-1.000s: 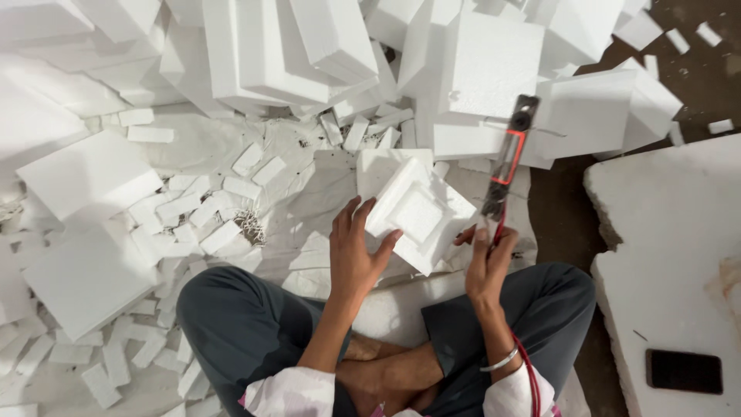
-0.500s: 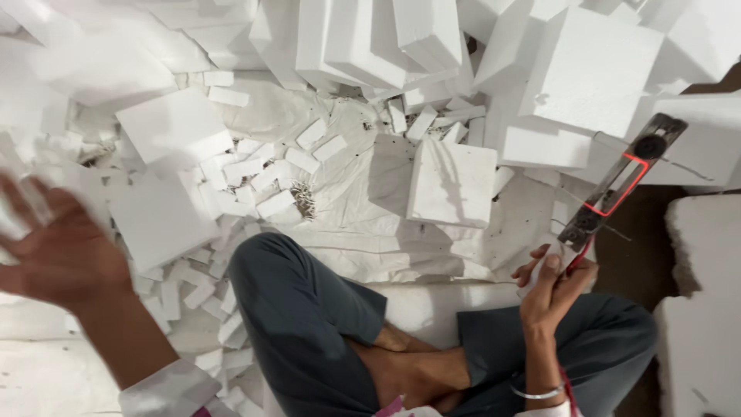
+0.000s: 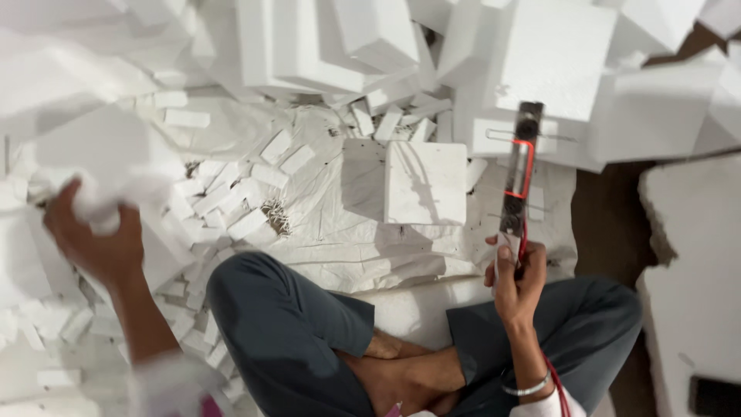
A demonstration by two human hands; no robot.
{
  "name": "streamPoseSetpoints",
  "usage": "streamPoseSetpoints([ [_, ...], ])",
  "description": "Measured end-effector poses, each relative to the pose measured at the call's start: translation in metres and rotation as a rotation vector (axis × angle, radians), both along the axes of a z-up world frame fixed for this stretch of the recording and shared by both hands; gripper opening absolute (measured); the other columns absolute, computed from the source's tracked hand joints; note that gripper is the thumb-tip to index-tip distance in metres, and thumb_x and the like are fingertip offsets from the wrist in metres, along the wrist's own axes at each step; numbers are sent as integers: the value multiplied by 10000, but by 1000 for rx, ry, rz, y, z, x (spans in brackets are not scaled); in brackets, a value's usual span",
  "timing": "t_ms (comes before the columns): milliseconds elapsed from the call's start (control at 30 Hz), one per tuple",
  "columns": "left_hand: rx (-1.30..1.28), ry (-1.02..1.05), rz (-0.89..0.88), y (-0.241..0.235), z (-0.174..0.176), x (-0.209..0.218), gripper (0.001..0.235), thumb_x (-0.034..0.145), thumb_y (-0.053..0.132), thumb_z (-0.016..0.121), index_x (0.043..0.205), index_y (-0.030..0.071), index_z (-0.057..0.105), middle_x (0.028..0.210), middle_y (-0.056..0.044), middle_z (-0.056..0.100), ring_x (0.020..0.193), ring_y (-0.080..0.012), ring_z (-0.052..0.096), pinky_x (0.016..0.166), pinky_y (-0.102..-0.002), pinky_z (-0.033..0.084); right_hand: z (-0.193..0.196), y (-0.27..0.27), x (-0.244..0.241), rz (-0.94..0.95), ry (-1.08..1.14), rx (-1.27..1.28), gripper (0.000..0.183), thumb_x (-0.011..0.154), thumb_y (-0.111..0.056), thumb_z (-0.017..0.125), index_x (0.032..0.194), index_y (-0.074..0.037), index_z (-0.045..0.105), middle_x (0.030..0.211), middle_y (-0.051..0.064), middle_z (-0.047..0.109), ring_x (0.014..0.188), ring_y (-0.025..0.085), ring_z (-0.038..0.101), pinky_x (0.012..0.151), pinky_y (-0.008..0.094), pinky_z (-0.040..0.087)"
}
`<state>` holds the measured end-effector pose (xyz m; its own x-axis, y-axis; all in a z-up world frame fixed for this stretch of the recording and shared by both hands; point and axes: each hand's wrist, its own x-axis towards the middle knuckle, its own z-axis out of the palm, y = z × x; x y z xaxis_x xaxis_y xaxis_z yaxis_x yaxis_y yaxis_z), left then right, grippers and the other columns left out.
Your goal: The person uses a hot wire foam cutter to slice into pieces of white foam while sitting on the floor.
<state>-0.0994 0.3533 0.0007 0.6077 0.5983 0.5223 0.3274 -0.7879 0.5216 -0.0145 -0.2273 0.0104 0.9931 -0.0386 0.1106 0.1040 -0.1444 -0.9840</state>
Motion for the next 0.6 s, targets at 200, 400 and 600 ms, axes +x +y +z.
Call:
streamPoseSetpoints([
  [200, -600, -10, -271, -195, 53, -6, 654, 894, -106, 699, 1485, 20, 449, 1504, -218, 507, 1309, -331, 632, 1004, -405, 640, 8, 0, 9, -15, 77, 38, 157, 1069, -142, 536, 1056, -16, 443, 1190, 166, 704, 530, 98, 539, 466, 259, 445],
  [400, -363, -34, -698, -324, 33, 74, 625, 896, 79, 792, 1465, 184, 555, 1606, -207, 436, 1427, -407, 529, 1084, -476, 557, 10, -10, 4, -41, 108, 82, 200, 1063, -96, 538, 1229, 5, 493, 834, 55, 575, 564, 98, 559, 493, 255, 438],
  [600, -375, 104, -752, -342, -1, 90, 608, 898, 136, 751, 1459, 204, 527, 1578, -199, 451, 1357, -405, 579, 956, -461, 626, 19, -17, 3, -59, 98, 12, 216, 1028, -65, 542, 1228, 10, 508, 799, 27, 563, 558, 83, 553, 481, 248, 434],
])
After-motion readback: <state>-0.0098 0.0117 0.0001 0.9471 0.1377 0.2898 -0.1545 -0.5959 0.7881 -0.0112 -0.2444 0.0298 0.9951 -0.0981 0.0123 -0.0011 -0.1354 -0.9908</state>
